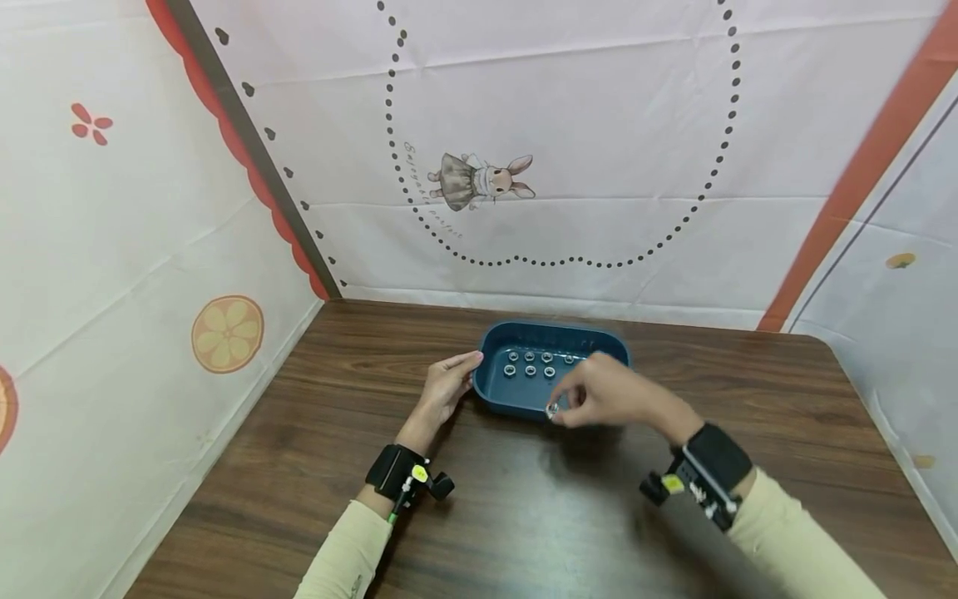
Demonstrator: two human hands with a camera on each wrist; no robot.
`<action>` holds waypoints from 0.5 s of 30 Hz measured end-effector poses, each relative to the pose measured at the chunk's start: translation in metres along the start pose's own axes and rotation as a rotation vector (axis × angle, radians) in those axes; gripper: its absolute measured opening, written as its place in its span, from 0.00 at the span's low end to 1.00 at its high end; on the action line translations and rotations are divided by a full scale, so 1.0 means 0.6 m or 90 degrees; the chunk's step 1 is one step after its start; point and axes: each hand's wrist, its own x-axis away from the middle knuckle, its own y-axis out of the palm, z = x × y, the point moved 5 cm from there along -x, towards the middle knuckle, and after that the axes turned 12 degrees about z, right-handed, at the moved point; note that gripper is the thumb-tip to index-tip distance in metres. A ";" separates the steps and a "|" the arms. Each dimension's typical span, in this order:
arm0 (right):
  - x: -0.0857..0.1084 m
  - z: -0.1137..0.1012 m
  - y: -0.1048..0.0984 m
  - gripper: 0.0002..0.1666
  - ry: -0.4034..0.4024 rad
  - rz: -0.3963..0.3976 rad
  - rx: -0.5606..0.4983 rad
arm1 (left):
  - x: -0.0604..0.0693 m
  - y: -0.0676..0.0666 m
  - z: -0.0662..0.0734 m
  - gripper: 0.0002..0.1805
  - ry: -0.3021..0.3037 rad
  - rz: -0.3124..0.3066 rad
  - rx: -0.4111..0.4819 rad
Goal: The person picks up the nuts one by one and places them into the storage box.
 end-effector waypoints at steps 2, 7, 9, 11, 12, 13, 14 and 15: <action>-0.021 0.024 -0.023 0.08 0.003 -0.019 0.007 | -0.001 -0.001 0.000 0.19 0.003 0.004 -0.001; -0.067 0.079 -0.046 0.07 0.005 -0.036 0.048 | -0.002 -0.001 -0.003 0.18 -0.003 0.008 -0.005; -0.081 0.098 -0.044 0.07 0.010 -0.044 0.061 | -0.002 -0.002 -0.005 0.18 -0.007 0.009 -0.006; -0.091 0.113 -0.040 0.07 0.017 -0.054 0.075 | -0.003 -0.002 -0.006 0.18 -0.007 0.009 -0.006; -0.095 0.120 -0.037 0.07 0.017 -0.056 0.081 | -0.003 -0.002 -0.006 0.18 -0.005 0.008 -0.005; -0.099 0.126 -0.035 0.07 0.017 -0.058 0.088 | -0.003 -0.001 -0.005 0.18 -0.004 0.008 -0.004; -0.102 0.131 -0.033 0.07 0.021 -0.061 0.095 | -0.003 0.000 -0.004 0.18 -0.004 0.007 -0.001; -0.105 0.136 -0.031 0.08 0.023 -0.064 0.103 | -0.003 0.001 -0.004 0.18 -0.003 0.007 0.002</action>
